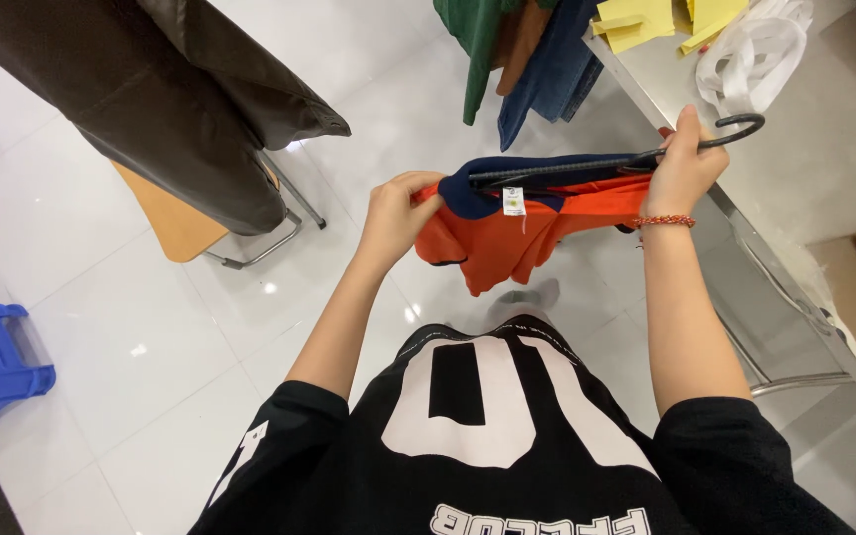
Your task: The person removes a green shirt from a hanger and places it on a clothing rack. They then unpack a red and blue shirt from a plastic bag, place it on a hanger, and hang it on the rack. Finally, they fold a plastic bag and place it into a cardboard box.
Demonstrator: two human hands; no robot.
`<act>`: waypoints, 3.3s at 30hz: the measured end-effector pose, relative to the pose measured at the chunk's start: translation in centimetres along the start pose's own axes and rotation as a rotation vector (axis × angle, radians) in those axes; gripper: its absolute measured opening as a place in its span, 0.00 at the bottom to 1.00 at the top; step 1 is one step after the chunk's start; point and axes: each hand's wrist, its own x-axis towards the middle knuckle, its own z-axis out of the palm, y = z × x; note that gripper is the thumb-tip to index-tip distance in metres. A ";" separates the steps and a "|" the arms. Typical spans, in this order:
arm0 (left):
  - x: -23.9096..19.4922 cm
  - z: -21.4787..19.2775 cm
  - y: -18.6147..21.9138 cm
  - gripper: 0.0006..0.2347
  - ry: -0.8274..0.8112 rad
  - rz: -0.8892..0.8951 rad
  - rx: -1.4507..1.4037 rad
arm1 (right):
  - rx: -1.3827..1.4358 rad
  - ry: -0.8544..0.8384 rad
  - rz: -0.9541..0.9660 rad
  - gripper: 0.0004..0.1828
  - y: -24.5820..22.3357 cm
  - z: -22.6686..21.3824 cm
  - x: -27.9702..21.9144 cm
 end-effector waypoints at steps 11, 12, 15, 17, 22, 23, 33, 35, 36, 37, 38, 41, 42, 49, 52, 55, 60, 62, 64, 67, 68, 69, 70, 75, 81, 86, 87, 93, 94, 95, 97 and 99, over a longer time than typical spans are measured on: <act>-0.2 -1.2 1.9 0.07 0.246 0.148 -0.031 | -0.133 -0.127 -0.193 0.33 -1.8 1.3 -4.3; -0.2 -1.2 2.2 0.07 0.248 0.146 -0.031 | -0.133 -0.130 -0.193 0.33 -2.2 1.5 -4.9; 0.1 -1.1 2.6 0.06 0.215 0.186 -0.051 | -0.122 -0.233 -0.251 0.33 -3.8 2.4 -5.7; 0.4 -1.1 2.0 0.07 0.244 0.183 0.065 | -0.084 -0.310 -0.226 0.32 -5.3 2.9 -5.4; 1.1 -1.1 1.3 0.07 0.297 0.249 0.190 | -0.152 -0.574 -0.261 0.18 -11.9 3.3 -7.5; 1.3 -0.8 1.2 0.06 0.277 0.260 0.183 | -0.146 -0.654 -0.289 0.15 -12.6 3.5 -8.0; 0.2 3.2 0.4 0.18 0.004 0.222 0.400 | -0.042 -0.925 -0.082 0.05 -14.9 2.4 -10.7; 0.1 3.0 -1.7 0.14 0.192 0.321 0.403 | 0.079 -1.223 0.042 0.12 -16.4 0.5 -11.3; -0.2 2.7 -2.3 0.14 0.187 0.313 0.397 | 0.072 -1.224 0.051 0.12 -15.7 -0.2 -10.5; -0.5 2.4 -3.0 0.13 0.208 0.329 0.374 | 0.014 -1.212 0.060 0.15 -14.9 -0.9 -9.8; -0.6 1.6 -3.7 0.12 0.228 0.349 0.358 | -0.037 -1.198 0.067 0.21 -14.2 -1.4 -9.2; -1.2 0.5 -5.2 0.12 0.237 0.367 0.334 | -0.273 -1.156 0.169 0.26 -11.0 -1.9 -9.0; -1.2 0.2 -5.4 0.12 0.230 0.364 0.333 | -0.274 -1.154 0.177 0.26 -9.3 -1.9 -9.8; -0.9 -2.7 -7.4 0.11 0.425 0.345 0.293 | -0.327 -1.280 0.806 0.25 5.2 -2.0 -11.5; -1.3 -3.8 -8.4 0.11 0.474 0.320 0.282 | -0.339 -1.308 0.841 0.30 10.6 -3.2 -9.7; -1.9 -4.5 -9.4 0.11 0.490 0.294 0.270 | -0.434 -1.371 0.789 0.35 13.4 -4.2 -9.0; -2.4 -4.9 -10.2 0.12 0.503 0.298 0.265 | -0.640 -1.513 0.632 0.33 10.3 -5.1 -9.9; -2.3 -4.9 -10.5 0.12 0.510 0.295 0.293 | -0.516 -1.575 0.540 0.18 7.3 -5.6 -10.1; -2.3 -5.2 -8.3 0.10 0.512 0.333 0.306 | -0.571 -1.606 0.524 0.16 -0.6 -4.0 -10.9; -2.2 -5.3 -7.7 0.11 0.490 0.342 0.322 | -0.607 -1.565 0.492 0.16 -4.8 -3.5 -11.5; -2.1 -5.2 -7.9 0.11 0.470 0.315 0.321 | -0.591 -1.491 0.475 0.15 -4.9 -3.6 -11.5; -1.9 -5.1 -9.9 0.11 0.467 0.318 0.323 | -0.586 -1.489 0.475 0.15 -4.0 -3.9 -11.3; -1.8 -4.8 -11.8 0.12 0.445 0.304 0.349 | -0.537 -1.333 0.274 0.10 -3.1 -4.3 -11.0; -3.5 -4.5 -11.2 0.15 0.385 0.305 0.541 | -0.466 -1.015 -0.431 0.06 -0.9 -4.2 -8.4; -3.4 -2.8 -17.2 0.12 0.437 0.152 0.552 | -0.316 -0.783 -1.037 0.10 -5.9 -3.3 -10.4; -2.3 -2.8 -17.8 0.14 0.616 0.059 0.169 | -0.436 -0.770 -1.191 0.09 -4.7 -4.7 -12.2; -2.0 -2.7 -18.1 0.14 0.613 0.059 0.166 | -0.440 -0.769 -1.190 0.09 -4.1 -5.0 -11.1; -0.3 -4.1 -17.0 0.16 0.662 0.167 0.255 | -0.769 -0.636 -1.232 0.15 -3.0 -7.0 -6.1; -0.2 -4.7 -16.9 0.16 0.680 0.177 0.253 | -0.697 -0.741 -1.029 0.13 -3.5 -7.2 -6.0; -0.1 -5.2 -16.9 0.16 0.698 0.187 0.252 | -0.621 -0.837 -0.823 0.13 -4.0 -7.4 -6.0; -0.1 -5.7 -16.0 0.16 0.693 0.206 0.247 | -0.568 -0.952 -0.635 0.28 -8.3 -6.1 -7.4; -0.1 -6.5 -15.0 0.15 0.683 0.226 0.245 | -0.507 -1.057 -0.440 0.48 -10.4 -4.9 -8.6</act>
